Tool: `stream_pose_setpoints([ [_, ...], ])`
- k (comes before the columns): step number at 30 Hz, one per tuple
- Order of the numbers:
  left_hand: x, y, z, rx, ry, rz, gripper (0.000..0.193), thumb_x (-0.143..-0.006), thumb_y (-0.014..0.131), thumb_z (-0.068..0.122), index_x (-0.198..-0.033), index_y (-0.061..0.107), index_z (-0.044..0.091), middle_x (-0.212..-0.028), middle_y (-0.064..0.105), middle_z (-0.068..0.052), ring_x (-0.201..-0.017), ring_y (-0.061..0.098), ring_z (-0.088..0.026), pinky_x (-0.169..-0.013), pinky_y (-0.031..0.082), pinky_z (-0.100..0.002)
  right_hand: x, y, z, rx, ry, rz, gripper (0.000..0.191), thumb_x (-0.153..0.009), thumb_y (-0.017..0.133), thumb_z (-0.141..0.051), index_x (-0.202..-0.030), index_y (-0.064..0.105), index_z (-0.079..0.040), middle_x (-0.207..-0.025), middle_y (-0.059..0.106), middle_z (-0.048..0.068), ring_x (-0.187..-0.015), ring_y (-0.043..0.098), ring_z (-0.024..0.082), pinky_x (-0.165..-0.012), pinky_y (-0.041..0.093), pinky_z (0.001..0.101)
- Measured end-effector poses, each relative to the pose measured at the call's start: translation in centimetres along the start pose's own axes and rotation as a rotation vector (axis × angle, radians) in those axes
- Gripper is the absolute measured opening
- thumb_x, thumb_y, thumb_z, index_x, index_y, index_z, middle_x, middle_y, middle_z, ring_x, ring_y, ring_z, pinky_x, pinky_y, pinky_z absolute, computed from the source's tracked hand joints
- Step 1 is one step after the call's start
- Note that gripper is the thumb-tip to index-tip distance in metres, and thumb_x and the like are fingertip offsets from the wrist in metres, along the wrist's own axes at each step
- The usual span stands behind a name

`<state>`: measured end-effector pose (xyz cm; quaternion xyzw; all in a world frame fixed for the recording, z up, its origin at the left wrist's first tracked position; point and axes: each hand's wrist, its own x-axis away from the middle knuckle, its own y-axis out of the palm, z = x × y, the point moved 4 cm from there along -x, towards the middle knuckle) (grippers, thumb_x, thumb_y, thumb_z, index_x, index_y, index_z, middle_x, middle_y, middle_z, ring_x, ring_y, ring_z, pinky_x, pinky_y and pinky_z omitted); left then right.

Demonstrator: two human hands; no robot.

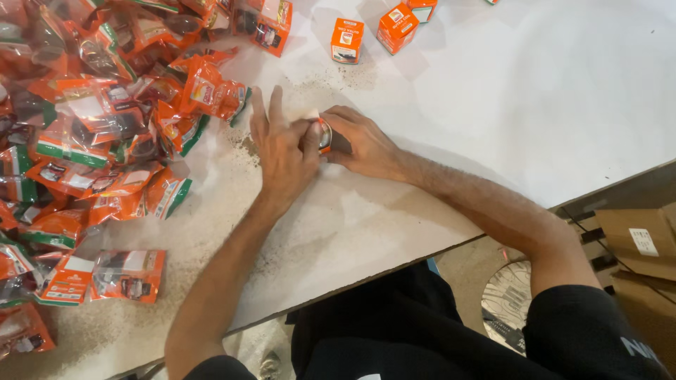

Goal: The person picks small orange packets from a pile on the table and places them one at a time into small orange boxes, closing the flaps and setting the filled boxes aside. They repeat this packing cycle continuously across the table.

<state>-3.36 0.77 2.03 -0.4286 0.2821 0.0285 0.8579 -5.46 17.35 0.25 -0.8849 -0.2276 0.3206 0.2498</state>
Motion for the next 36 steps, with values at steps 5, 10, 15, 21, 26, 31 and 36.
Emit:
stream_pose_setpoints([
  [5, 0.9, 1.2, 2.4, 0.221, -0.203, 0.150, 0.030, -0.089, 0.076, 0.008, -0.110, 0.060, -0.005, -0.147, 0.039, -0.030, -0.109, 0.047, -0.034, -0.094, 0.044, -0.046, 2.1, -1.6, 1.0, -0.043, 0.182, -0.021, 0.073, -0.079, 0.088, -0.014, -0.140, 0.050, -0.002, -0.128, 0.063, 0.018, -0.120, 0.061, 0.038, -0.099, 0.051, 0.0465],
  [10, 0.4, 4.5, -0.2, 0.763, -0.511, -0.015, 0.028, -0.093, 0.068, 0.003, -0.117, 0.053, 0.000, -0.099, 0.068, -0.009, -0.083, 0.066, -0.009, -0.067, 0.056, -0.027, 2.7, -2.1, 1.9, -0.074, 0.129, 0.044, 0.066, -0.086, 0.089, -0.018, -0.138, 0.048, -0.009, -0.132, 0.065, 0.013, -0.124, 0.064, 0.035, -0.099, 0.054, 0.0438],
  [15, 0.5, 6.2, -0.2, 0.841, -0.445, -0.004, 0.009, -0.098, 0.062, 0.004, -0.105, 0.057, 0.001, -0.094, 0.065, -0.003, -0.082, 0.067, -0.006, -0.069, 0.059, -0.024, 3.0, -3.1, 1.1, 0.067, -0.119, 0.051, 0.064, -0.081, 0.085, -0.007, -0.138, 0.057, -0.009, -0.133, 0.062, 0.014, -0.125, 0.062, 0.036, -0.100, 0.055, 0.0442],
  [21, 0.8, 6.4, -2.0, 1.408, -0.642, -0.248, 0.021, -0.087, 0.054, 0.009, -0.100, 0.067, 0.000, -0.086, 0.067, -0.006, -0.069, 0.063, -0.009, -0.063, 0.059, -0.028, 3.8, -3.7, 1.9, 0.169, -0.071, 0.007, 0.056, -0.077, 0.085, -0.005, -0.129, 0.065, -0.009, -0.130, 0.059, 0.014, -0.124, 0.058, 0.035, -0.099, 0.053, 0.0451],
  [26, -0.9, 7.6, -3.1, 1.069, -0.702, -0.295, 0.014, -0.095, 0.072, 0.007, -0.102, 0.064, -0.003, -0.086, 0.067, -0.012, -0.066, 0.062, -0.015, -0.057, 0.049, -0.029, 3.0, -4.1, 2.4, 0.152, -0.076, 0.025, 0.051, -0.079, 0.086, -0.008, -0.124, 0.062, -0.009, -0.131, 0.058, 0.014, -0.125, 0.057, 0.036, -0.098, 0.052, 0.0457],
  [31, -2.0, 7.6, -0.5, 0.717, -0.324, -0.129, 0.027, -0.094, 0.066, 0.004, -0.121, 0.065, 0.001, -0.113, 0.067, -0.013, -0.101, 0.070, -0.017, -0.083, 0.062, -0.031, 2.6, -4.8, 4.0, 0.025, 0.049, 0.037, 0.046, -0.084, 0.087, -0.013, -0.114, 0.053, -0.007, -0.133, 0.063, 0.014, -0.123, 0.061, 0.037, -0.095, 0.054, 0.0458],
  [36, -1.5, 6.0, 2.2, 0.320, 0.283, -0.071, 0.039, -0.090, 0.077, 0.009, -0.125, 0.064, 0.001, -0.137, 0.064, -0.021, -0.135, 0.058, -0.037, -0.107, 0.054, -0.047, 2.8, -5.4, 5.4, 0.010, 0.071, 0.023, 0.046, -0.087, 0.083, -0.007, -0.117, 0.048, -0.008, -0.133, 0.066, 0.014, -0.122, 0.064, 0.038, -0.097, 0.054, 0.0471],
])
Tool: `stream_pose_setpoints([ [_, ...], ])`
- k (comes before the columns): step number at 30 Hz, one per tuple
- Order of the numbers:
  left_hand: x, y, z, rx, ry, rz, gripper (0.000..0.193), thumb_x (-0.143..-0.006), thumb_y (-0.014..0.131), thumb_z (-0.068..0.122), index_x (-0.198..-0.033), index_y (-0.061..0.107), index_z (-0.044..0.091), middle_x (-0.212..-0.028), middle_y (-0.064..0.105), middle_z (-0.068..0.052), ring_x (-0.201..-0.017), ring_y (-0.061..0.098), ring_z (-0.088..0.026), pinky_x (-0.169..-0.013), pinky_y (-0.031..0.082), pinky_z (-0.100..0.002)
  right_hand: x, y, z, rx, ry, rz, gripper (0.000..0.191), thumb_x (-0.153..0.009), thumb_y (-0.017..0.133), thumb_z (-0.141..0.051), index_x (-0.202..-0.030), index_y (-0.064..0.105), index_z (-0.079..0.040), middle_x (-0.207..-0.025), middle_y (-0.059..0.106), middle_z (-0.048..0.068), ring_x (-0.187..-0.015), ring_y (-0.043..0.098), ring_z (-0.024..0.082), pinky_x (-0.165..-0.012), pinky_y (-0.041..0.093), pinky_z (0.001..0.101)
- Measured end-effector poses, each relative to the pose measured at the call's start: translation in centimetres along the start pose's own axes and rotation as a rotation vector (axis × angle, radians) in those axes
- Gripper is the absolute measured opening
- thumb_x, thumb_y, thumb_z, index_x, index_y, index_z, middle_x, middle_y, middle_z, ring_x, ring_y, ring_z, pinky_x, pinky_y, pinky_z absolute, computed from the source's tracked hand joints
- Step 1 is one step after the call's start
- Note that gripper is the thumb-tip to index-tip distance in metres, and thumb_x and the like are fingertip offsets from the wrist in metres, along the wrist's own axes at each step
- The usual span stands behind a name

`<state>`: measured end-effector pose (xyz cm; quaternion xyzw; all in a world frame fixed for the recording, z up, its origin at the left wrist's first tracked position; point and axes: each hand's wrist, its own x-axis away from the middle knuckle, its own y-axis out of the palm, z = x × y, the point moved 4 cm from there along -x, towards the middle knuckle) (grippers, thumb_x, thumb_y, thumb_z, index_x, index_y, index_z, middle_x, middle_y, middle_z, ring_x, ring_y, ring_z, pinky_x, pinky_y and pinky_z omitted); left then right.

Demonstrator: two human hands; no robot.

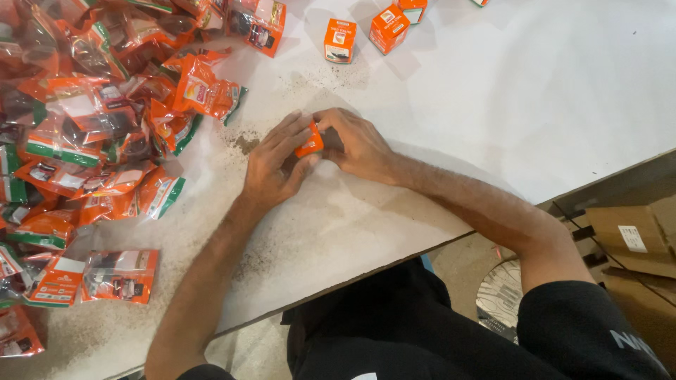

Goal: The person picks small orange packets from a pile on the table and places them one at a time into small orange boxes, closing the flaps and setting the filled boxes aside. They repeat this packing cycle continuously across the table.

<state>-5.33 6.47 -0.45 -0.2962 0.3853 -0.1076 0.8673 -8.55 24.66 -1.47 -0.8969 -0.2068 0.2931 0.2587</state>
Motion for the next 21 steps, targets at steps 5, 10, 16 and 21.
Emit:
stream_pose_setpoints([
  [5, 0.0, 0.2, -1.4, 0.134, -0.245, 0.047, 0.026, -0.093, 0.074, 0.008, -0.116, 0.064, 0.001, -0.139, 0.065, -0.018, -0.135, 0.062, -0.038, -0.105, 0.057, -0.042, -0.6, 0.0, 0.7, -0.065, 0.048, -0.028, 0.050, -0.087, 0.083, -0.008, -0.113, 0.041, -0.008, -0.132, 0.066, 0.015, -0.122, 0.063, 0.040, -0.095, 0.054, 0.0467],
  [10, -0.2, 0.7, -0.9, 0.036, -0.110, 0.001, 0.020, -0.095, 0.076, 0.011, -0.110, 0.066, 0.001, -0.142, 0.063, -0.021, -0.142, 0.056, -0.041, -0.112, 0.052, -0.048, -0.6, -0.4, 0.8, -0.073, 0.097, -0.052, 0.053, -0.086, 0.084, -0.008, -0.121, 0.044, -0.007, -0.129, 0.066, 0.016, -0.118, 0.065, 0.038, -0.094, 0.055, 0.0465],
  [16, 0.5, -0.2, 0.7, -0.224, 0.025, -0.071, 0.028, -0.094, 0.078, 0.019, -0.113, 0.067, 0.001, -0.155, 0.044, -0.030, -0.148, 0.039, -0.047, -0.121, 0.036, -0.061, -0.5, -0.1, -0.6, 0.165, -0.142, -0.069, 0.076, -0.088, 0.082, -0.015, -0.150, 0.040, -0.004, -0.134, 0.057, 0.019, -0.127, 0.055, 0.039, -0.112, 0.043, 0.0519],
  [21, 0.9, -1.2, 0.8, -0.209, -0.044, 0.133, 0.037, -0.097, 0.075, 0.013, -0.127, 0.061, -0.002, -0.154, 0.043, -0.028, -0.143, 0.042, -0.048, -0.119, 0.040, -0.060, -3.8, -0.2, 2.4, 0.627, -0.325, -0.005, 0.065, -0.092, 0.084, -0.035, -0.140, 0.054, -0.005, -0.134, 0.052, 0.020, -0.141, 0.042, 0.041, -0.122, 0.025, 0.0649],
])
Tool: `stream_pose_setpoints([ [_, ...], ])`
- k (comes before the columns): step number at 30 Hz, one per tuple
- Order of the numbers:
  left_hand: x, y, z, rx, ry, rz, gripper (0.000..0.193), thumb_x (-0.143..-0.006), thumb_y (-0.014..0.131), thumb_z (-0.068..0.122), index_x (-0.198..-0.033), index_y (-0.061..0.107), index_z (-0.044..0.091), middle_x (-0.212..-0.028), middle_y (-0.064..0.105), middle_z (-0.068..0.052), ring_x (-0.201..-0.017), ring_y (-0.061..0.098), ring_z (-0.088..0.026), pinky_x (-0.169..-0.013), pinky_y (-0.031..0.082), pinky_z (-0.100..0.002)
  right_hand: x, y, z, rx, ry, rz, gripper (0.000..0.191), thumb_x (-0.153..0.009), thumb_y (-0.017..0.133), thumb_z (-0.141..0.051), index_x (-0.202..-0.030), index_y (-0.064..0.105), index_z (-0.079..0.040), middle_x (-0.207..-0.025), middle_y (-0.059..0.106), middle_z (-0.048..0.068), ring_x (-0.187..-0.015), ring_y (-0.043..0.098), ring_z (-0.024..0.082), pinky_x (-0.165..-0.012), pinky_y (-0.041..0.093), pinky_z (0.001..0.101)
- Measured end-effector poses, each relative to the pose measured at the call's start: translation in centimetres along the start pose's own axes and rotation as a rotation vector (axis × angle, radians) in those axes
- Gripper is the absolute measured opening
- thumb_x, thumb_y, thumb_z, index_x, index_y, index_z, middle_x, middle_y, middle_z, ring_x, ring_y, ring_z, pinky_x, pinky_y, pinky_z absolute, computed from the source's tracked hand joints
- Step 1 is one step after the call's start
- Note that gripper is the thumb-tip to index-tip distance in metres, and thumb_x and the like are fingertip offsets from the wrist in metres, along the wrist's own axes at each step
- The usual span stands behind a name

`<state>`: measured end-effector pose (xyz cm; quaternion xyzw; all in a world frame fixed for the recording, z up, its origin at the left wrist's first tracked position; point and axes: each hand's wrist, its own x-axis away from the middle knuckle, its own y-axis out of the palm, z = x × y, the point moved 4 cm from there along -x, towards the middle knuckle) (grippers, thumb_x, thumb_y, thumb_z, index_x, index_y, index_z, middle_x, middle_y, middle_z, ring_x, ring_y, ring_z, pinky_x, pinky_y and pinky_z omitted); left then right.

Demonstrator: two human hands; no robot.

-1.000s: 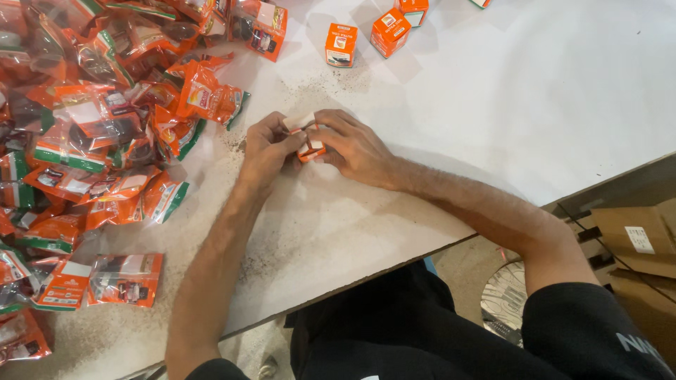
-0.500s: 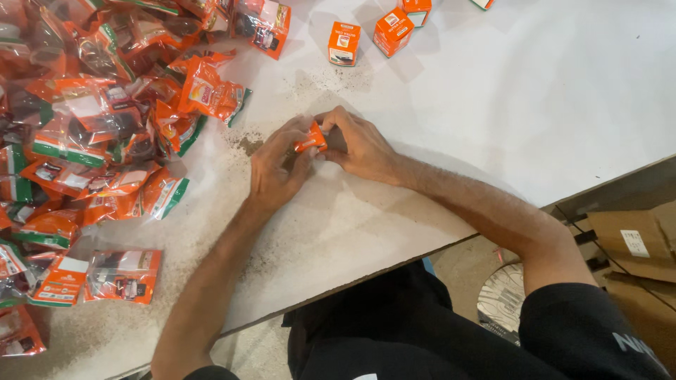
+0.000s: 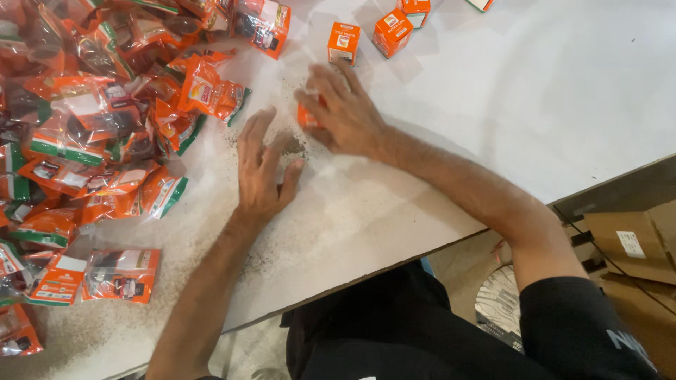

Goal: The person picks small orange packets from a pile on the table and places them one at a time into small orange boxes, closing the flaps and setting the filled boxes aside. They repeat this packing cycle continuously across the table.

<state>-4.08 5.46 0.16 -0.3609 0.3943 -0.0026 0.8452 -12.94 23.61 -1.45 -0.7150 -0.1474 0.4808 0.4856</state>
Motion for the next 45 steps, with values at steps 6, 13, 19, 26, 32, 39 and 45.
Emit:
stream_pose_setpoints([
  [6, 0.1, 0.8, -1.3, -0.027, -0.182, 0.014, 0.032, -0.094, 0.073, 0.002, -0.123, 0.061, 0.004, -0.152, 0.044, -0.028, -0.140, 0.044, -0.049, -0.100, 0.055, -0.046, -0.1, 0.0, 13.2, 0.327, 0.236, 0.060, 0.050, -0.099, 0.073, -0.035, -0.132, 0.057, -0.002, -0.154, 0.047, 0.023, -0.146, 0.036, 0.044, -0.121, 0.014, 0.0711],
  [13, -1.3, 2.6, -0.7, -0.080, -0.118, 0.057, 0.036, -0.091, 0.074, 0.000, -0.124, 0.060, 0.005, -0.152, 0.045, -0.025, -0.141, 0.045, -0.047, -0.109, 0.052, -0.051, 5.4, -3.5, 20.6, 0.377, 0.421, 0.203, 0.072, -0.096, 0.078, -0.021, -0.151, 0.040, 0.005, -0.155, 0.036, 0.033, -0.144, 0.033, 0.053, -0.118, 0.021, 0.0674],
  [19, 2.6, -1.6, 1.5, -0.392, 0.003, -0.010, 0.048, -0.100, 0.075, 0.017, -0.140, 0.053, 0.004, -0.158, 0.043, -0.026, -0.150, 0.039, -0.046, -0.126, 0.027, -0.067, 5.7, -3.7, 21.4, 0.166, 0.361, 0.216, 0.076, -0.095, 0.076, -0.010, -0.156, 0.032, 0.001, -0.159, 0.037, 0.026, -0.146, 0.036, 0.046, -0.126, 0.030, 0.0570],
  [26, 15.2, -17.0, 0.1, -0.913, -0.677, 0.031, 0.128, -0.076, 0.085, 0.070, -0.164, 0.016, 0.007, -0.170, 0.007, -0.028, -0.158, 0.002, -0.052, -0.127, 0.011, -0.070, 5.8, -2.2, 21.7, 0.158, 0.337, 0.130, 0.081, -0.092, 0.075, -0.009, -0.159, 0.030, 0.001, -0.154, 0.042, 0.025, -0.142, 0.040, 0.043, -0.121, 0.033, 0.0545],
  [32, 12.6, -14.7, -7.7, -0.585, -0.799, 0.047, 0.147, -0.063, 0.093, 0.067, -0.166, 0.009, 0.005, -0.171, 0.002, -0.030, -0.159, 0.004, -0.056, -0.129, 0.013, -0.069, 5.1, -1.9, 21.0, 0.119, 0.300, 0.117, 0.074, -0.097, 0.073, -0.009, -0.156, 0.029, 0.000, -0.154, 0.042, 0.024, -0.142, 0.041, 0.042, -0.123, 0.034, 0.0533],
  [39, 3.0, -9.8, -14.1, -0.558, -0.549, 0.103, 0.149, -0.057, 0.102, 0.067, -0.162, 0.019, 0.002, -0.165, 0.008, -0.032, -0.149, 0.011, -0.056, -0.121, 0.024, -0.069, 3.1, -2.2, 19.2, 0.122, 0.300, 0.156, 0.078, -0.094, 0.079, -0.007, -0.156, 0.033, 0.001, -0.149, 0.045, 0.026, -0.136, 0.044, 0.044, -0.116, 0.038, 0.0536],
  [45, -1.5, -4.5, -15.9, -0.456, -0.479, 0.074, 0.138, -0.054, 0.105, 0.055, -0.157, 0.028, 0.007, -0.156, 0.025, -0.025, -0.146, 0.016, -0.053, -0.119, 0.029, -0.065, 3.0, -2.3, 19.1, 0.102, 0.305, 0.159, 0.077, -0.094, 0.080, -0.007, -0.155, 0.035, 0.001, -0.147, 0.046, 0.025, -0.134, 0.045, 0.043, -0.119, 0.040, 0.0549],
])
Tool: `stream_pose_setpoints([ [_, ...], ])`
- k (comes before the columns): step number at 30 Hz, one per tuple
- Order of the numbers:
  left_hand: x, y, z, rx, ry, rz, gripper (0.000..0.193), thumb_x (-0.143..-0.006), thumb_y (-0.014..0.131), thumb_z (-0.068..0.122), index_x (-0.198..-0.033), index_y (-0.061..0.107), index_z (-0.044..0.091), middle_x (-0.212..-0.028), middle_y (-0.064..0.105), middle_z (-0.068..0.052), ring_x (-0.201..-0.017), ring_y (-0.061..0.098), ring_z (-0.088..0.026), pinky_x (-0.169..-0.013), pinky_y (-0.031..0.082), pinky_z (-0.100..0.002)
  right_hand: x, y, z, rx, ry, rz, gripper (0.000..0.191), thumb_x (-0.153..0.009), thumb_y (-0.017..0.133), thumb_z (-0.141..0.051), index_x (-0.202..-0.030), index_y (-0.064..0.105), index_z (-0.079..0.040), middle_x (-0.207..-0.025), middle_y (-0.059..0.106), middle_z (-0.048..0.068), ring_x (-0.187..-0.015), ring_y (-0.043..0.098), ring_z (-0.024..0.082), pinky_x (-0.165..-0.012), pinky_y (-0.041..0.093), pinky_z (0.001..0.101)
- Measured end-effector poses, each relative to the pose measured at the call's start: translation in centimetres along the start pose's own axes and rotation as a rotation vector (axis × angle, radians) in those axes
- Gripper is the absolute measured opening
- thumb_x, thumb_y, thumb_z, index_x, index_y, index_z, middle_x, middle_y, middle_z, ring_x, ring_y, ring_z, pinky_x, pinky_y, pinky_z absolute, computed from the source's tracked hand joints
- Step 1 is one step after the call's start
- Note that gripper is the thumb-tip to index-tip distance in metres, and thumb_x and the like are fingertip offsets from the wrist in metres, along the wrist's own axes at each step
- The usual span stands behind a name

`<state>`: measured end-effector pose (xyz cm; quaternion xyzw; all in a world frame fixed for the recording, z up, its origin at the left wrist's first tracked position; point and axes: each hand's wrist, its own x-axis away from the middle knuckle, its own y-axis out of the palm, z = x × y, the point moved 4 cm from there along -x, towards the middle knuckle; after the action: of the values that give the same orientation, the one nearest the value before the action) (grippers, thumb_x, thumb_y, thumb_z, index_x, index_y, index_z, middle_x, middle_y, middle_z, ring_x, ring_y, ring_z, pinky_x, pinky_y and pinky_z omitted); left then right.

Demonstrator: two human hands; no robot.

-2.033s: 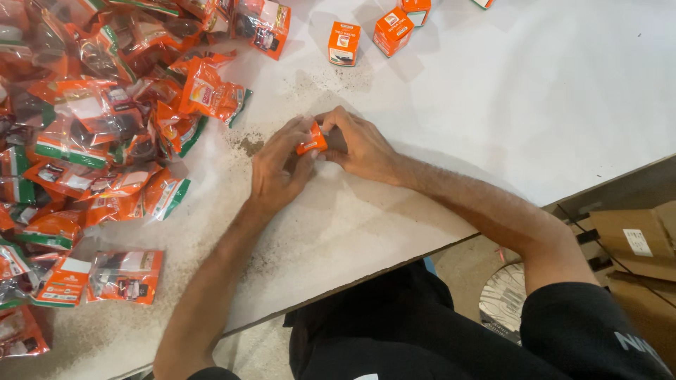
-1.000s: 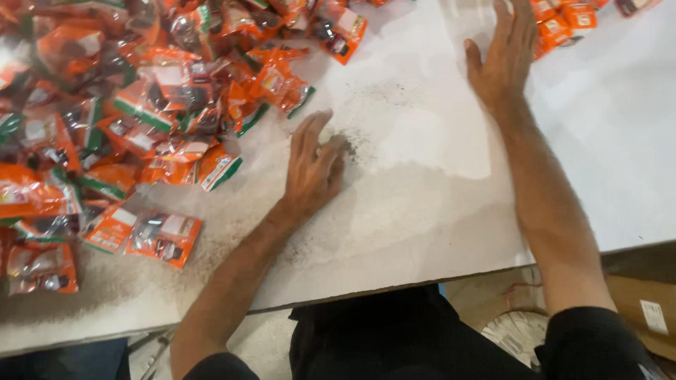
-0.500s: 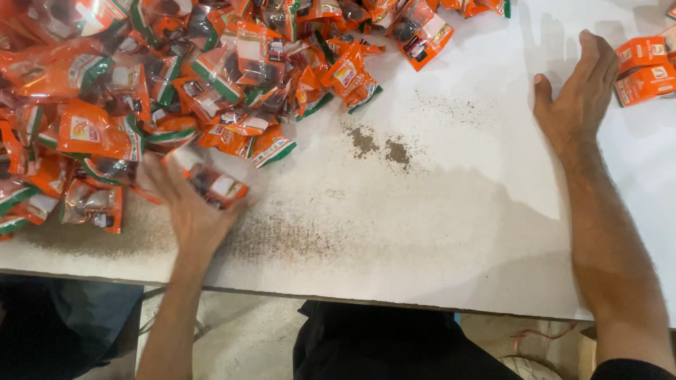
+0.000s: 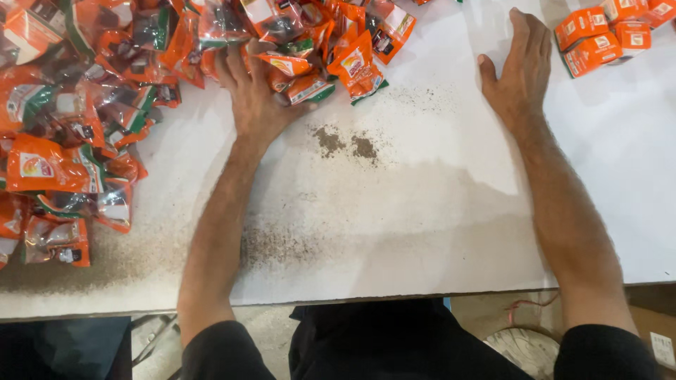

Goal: The person picks small orange packets from a pile on the table and places them one at a time into small orange boxes, closing the flaps and setting the filled boxes aside. They repeat this packing cycle continuously across the table.

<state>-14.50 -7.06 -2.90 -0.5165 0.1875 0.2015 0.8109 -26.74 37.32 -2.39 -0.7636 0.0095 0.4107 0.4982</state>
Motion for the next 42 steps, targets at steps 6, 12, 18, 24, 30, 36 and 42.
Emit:
stream_pose_setpoints([
  [6, -0.3, -4.3, -3.8, 0.954, -0.032, -0.225, 0.058, -0.108, 0.076, 0.022, -0.152, 0.041, 0.007, -0.151, 0.051, -0.016, -0.138, 0.055, -0.032, -0.117, 0.052, -0.045, -0.4, 0.3, 0.2, -0.077, 0.045, 0.060, 0.076, -0.098, 0.087, -0.015, -0.152, 0.036, 0.001, -0.141, 0.050, 0.024, -0.134, 0.047, 0.043, -0.114, 0.041, 0.0532],
  [12, 0.7, -7.7, -3.7, 0.374, -0.003, 0.050, 0.039, -0.101, 0.074, 0.013, -0.134, 0.059, 0.000, -0.126, 0.063, -0.010, -0.112, 0.063, -0.019, -0.089, 0.059, -0.033, -0.7, -0.5, -2.2, -0.124, -0.056, 0.096, 0.057, -0.108, 0.083, -0.018, -0.146, 0.043, -0.002, -0.138, 0.056, 0.020, -0.131, 0.055, 0.040, -0.111, 0.048, 0.0505],
  [18, 5.8, -10.7, 3.6, 0.596, -0.029, 0.587, 0.034, -0.115, 0.071, 0.017, -0.139, 0.052, 0.001, -0.134, 0.054, -0.008, -0.117, 0.055, -0.017, -0.096, 0.052, -0.030, 2.6, -1.1, -14.4, -0.703, -0.020, 0.008, 0.053, -0.105, 0.076, -0.028, -0.145, 0.049, -0.005, -0.139, 0.060, 0.016, -0.124, 0.062, 0.028, -0.108, 0.053, 0.0401],
  [24, 9.9, -6.8, 12.8, 0.816, 0.157, -0.125, 0.025, -0.109, 0.068, 0.016, -0.129, 0.057, 0.005, -0.136, 0.059, -0.014, -0.124, 0.061, -0.028, -0.103, 0.056, -0.041, 5.8, -0.6, -25.2, -1.609, 0.299, -0.426, 0.052, -0.110, 0.067, -0.020, -0.152, 0.040, -0.005, -0.127, 0.058, 0.013, -0.121, 0.057, 0.021, -0.115, 0.048, 0.0394],
  [30, 6.3, -7.3, 7.1, -0.156, 0.054, -0.119, 0.065, -0.079, 0.087, 0.027, -0.131, 0.054, 0.005, -0.127, 0.058, -0.024, -0.103, 0.063, -0.044, -0.075, 0.054, -0.050, 5.7, -2.5, -23.5, -0.693, -0.052, -0.317, 0.061, -0.095, 0.076, -0.019, -0.140, 0.038, -0.003, -0.135, 0.058, 0.017, -0.127, 0.057, 0.035, -0.120, 0.029, 0.0563],
  [36, 5.6, -8.3, 5.4, -0.094, 0.152, -0.384, 0.078, -0.072, 0.088, 0.027, -0.137, 0.050, 0.006, -0.119, 0.059, -0.022, -0.100, 0.063, -0.045, -0.075, 0.055, -0.053, 5.8, -2.2, -23.5, -0.682, -0.143, -0.370, 0.064, -0.092, 0.074, -0.015, -0.144, 0.040, -0.002, -0.146, 0.045, 0.023, -0.140, 0.040, 0.039, -0.118, 0.034, 0.0506],
  [42, 8.9, -7.9, 6.2, 0.025, 0.128, -0.360, 0.049, -0.085, 0.076, 0.005, -0.132, 0.062, 0.011, -0.119, 0.063, -0.017, -0.097, 0.070, -0.037, -0.078, 0.058, -0.045, 6.1, -1.2, -21.3, -0.691, -0.031, -0.357, 0.067, -0.084, 0.087, -0.031, -0.135, 0.055, -0.001, -0.132, 0.062, 0.021, -0.131, 0.052, 0.044, -0.107, 0.044, 0.0505],
])
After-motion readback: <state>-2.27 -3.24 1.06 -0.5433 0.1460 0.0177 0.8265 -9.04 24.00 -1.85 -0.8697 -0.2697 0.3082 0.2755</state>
